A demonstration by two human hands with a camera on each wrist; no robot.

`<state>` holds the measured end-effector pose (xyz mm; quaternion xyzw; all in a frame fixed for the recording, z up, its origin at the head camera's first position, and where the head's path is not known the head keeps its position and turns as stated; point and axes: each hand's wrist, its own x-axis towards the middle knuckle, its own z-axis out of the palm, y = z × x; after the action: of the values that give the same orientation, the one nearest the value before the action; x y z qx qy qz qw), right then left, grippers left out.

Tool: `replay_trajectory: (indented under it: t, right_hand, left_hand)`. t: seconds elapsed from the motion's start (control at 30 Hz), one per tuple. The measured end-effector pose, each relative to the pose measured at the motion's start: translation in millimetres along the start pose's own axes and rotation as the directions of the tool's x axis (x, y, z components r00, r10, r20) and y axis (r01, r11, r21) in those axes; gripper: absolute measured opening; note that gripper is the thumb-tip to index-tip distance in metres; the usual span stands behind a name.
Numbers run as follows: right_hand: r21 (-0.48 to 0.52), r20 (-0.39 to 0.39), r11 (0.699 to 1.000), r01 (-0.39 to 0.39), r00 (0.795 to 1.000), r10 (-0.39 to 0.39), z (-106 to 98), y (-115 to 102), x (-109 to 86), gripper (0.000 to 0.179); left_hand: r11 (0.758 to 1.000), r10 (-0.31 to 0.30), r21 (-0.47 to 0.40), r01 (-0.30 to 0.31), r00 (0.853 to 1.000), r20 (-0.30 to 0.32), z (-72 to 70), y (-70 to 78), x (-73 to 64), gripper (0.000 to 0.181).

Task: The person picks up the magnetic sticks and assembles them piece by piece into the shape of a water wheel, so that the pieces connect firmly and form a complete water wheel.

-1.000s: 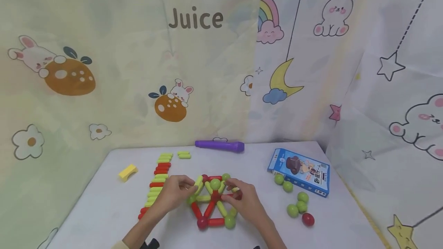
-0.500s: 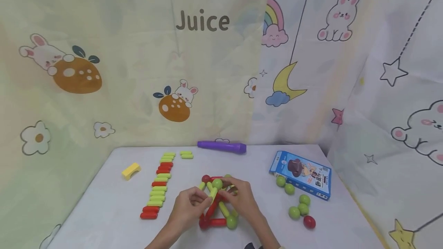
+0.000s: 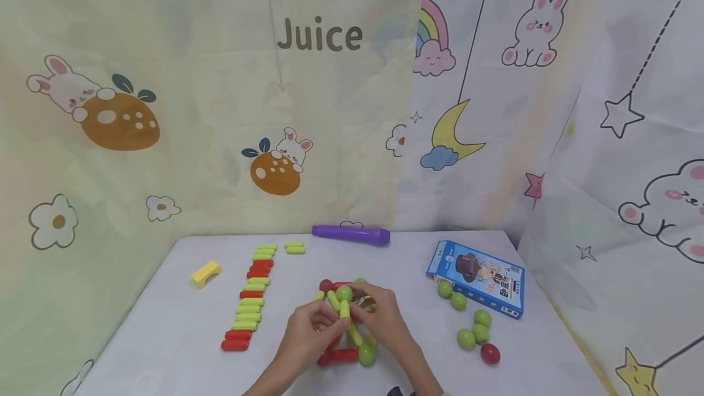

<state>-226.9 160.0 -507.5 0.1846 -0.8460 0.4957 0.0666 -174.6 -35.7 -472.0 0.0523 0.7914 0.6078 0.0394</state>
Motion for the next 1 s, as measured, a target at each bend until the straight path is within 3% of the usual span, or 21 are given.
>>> replay_trajectory:
  t: [0.33,0.57,1.0]
  right_hand:
    - [-0.002,0.022,0.999,0.038,0.999,-0.038,-0.6,-1.3,0.5,0.040]
    - [0.007,0.041,0.999,0.032,0.999,-0.033,-0.4,-0.7,2.0,0.047]
    - [0.008,0.064,0.999,0.044,0.997,-0.044,-2.1,-0.9,2.6,0.046]
  left_hand:
    - [0.999,0.015,-0.037,-0.014,1.000,0.026,3.9,-0.5,-0.7,0.023]
    - [0.996,0.066,-0.055,-0.063,0.997,0.048,4.3,-3.6,-0.2,0.017]
    - [0.999,0.048,-0.028,-0.045,0.993,0.112,2.3,-2.9,1.1,0.014]
